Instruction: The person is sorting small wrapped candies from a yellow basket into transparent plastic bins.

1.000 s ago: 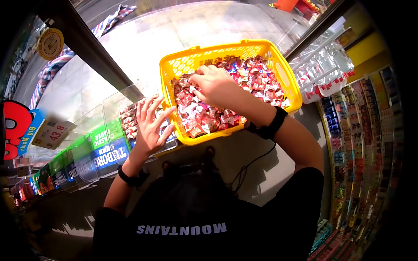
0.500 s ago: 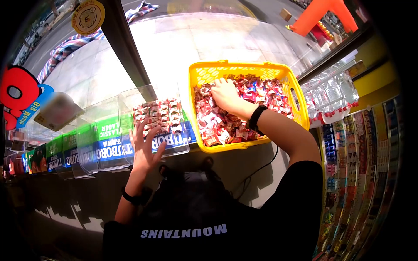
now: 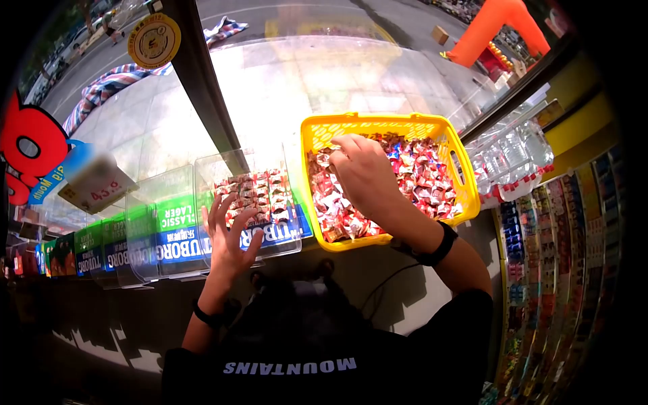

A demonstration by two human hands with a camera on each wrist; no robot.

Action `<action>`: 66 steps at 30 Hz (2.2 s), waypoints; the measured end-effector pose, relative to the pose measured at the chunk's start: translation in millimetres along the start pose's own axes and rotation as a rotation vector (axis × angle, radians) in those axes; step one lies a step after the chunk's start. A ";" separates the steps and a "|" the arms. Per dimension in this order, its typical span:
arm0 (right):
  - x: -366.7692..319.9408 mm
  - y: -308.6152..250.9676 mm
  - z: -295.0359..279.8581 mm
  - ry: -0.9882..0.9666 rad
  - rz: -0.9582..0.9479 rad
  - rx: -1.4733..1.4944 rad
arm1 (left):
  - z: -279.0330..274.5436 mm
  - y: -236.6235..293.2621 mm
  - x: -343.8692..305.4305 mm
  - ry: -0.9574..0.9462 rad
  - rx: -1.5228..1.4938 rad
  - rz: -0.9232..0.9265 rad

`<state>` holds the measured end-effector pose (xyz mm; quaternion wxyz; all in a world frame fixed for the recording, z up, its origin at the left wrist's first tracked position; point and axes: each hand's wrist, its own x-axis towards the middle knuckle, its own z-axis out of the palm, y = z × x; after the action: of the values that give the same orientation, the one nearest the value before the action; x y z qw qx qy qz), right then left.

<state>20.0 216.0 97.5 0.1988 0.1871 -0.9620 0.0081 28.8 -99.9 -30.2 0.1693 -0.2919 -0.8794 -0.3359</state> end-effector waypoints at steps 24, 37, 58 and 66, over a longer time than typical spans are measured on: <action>-64.8 -188.7 107.0 0.040 -0.009 0.602 | -37.0 -55.5 -56.5 -0.298 0.050 0.256; -43.0 -218.3 138.9 0.214 -0.131 0.480 | -65.1 -104.0 -62.2 -0.349 -0.126 0.271; -27.4 -235.5 161.8 0.173 -0.184 0.746 | -58.7 -140.0 -72.8 -0.358 -0.184 0.310; -18.6 -232.4 150.4 0.116 -0.065 0.562 | -65.9 -132.6 -68.6 -0.187 -0.154 0.064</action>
<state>63.2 -7.0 -61.9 0.1940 0.2648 -0.9026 0.2785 5.3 -252.9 -82.0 0.0744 -0.3619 -0.8532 -0.3682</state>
